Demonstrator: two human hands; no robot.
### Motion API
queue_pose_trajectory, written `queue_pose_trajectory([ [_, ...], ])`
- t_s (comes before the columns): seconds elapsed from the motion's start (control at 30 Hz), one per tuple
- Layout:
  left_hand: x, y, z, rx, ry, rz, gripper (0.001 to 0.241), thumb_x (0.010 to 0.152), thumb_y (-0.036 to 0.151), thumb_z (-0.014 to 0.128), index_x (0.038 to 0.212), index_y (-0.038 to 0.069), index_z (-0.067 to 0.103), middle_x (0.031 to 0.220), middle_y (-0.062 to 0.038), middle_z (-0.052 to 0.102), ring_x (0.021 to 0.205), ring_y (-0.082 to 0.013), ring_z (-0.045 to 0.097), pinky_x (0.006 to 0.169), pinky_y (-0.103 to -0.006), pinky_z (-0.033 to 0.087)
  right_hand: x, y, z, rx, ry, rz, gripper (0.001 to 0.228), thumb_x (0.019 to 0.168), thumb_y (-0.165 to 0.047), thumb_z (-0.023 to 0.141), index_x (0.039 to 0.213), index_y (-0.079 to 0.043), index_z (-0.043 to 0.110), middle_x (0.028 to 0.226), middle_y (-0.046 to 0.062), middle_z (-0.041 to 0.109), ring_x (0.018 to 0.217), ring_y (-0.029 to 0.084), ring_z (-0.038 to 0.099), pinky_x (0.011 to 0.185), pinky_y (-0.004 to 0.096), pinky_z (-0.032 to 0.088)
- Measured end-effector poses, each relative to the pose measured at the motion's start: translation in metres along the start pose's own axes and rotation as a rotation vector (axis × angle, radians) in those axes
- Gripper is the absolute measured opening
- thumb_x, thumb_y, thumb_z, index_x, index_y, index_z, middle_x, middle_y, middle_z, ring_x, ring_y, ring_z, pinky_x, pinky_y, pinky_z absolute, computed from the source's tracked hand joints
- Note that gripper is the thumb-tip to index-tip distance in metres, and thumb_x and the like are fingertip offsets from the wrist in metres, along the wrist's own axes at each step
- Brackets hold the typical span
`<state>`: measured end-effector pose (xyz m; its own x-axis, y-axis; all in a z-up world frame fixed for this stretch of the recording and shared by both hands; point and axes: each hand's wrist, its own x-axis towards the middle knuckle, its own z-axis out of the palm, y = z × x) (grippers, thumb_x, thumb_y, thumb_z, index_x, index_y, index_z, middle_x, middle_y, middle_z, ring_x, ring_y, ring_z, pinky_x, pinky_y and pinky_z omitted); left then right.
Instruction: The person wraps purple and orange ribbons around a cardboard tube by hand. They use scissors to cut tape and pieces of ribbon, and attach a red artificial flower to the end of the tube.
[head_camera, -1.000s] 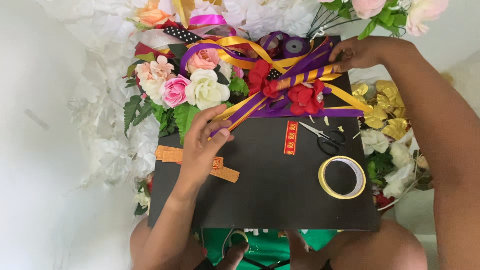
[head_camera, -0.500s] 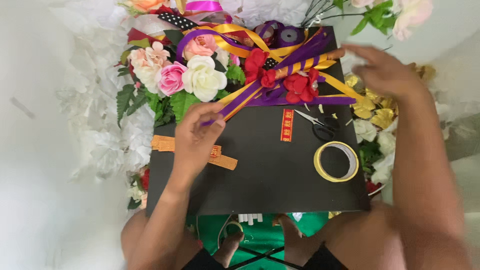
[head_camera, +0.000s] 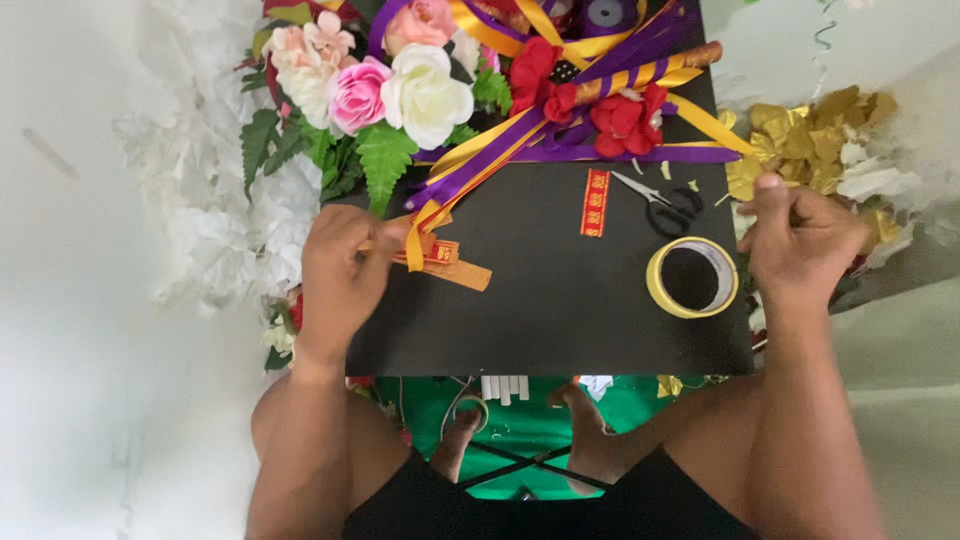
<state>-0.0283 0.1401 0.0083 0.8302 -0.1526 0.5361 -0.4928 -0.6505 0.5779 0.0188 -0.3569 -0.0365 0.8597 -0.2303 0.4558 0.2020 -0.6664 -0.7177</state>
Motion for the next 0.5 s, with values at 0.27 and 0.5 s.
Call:
queue_pose_trajectory([
  [0.27,0.002,-0.02,0.013,-0.21,-0.101,-0.255,0.016,0.118,0.015,0.069,0.105,0.008,0.074,0.069,0.0,0.066,0.06,-0.0082,0.058,0.061,-0.0271,0.042,0.004,-0.019,0.018,0.43,-0.128,-0.09,0.059,0.132,-0.042,0.038,0.079,-0.019,0.023,0.065,-0.001,0.02,0.056,0.01,0.02,0.051,0.033,0.019],
  [0.5,0.011,-0.003,0.03,-0.178,-0.06,-0.17,0.034,0.119,0.016,0.063,0.153,0.01,0.063,0.107,-0.002,0.082,0.109,-0.0229,0.076,0.106,-0.0425,0.05,-0.086,-0.126,0.004,0.863,-1.421,-0.047,0.041,0.112,-0.046,0.069,0.103,-0.011,0.088,0.091,0.007,0.093,0.076,0.021,0.086,0.068,0.035,0.066],
])
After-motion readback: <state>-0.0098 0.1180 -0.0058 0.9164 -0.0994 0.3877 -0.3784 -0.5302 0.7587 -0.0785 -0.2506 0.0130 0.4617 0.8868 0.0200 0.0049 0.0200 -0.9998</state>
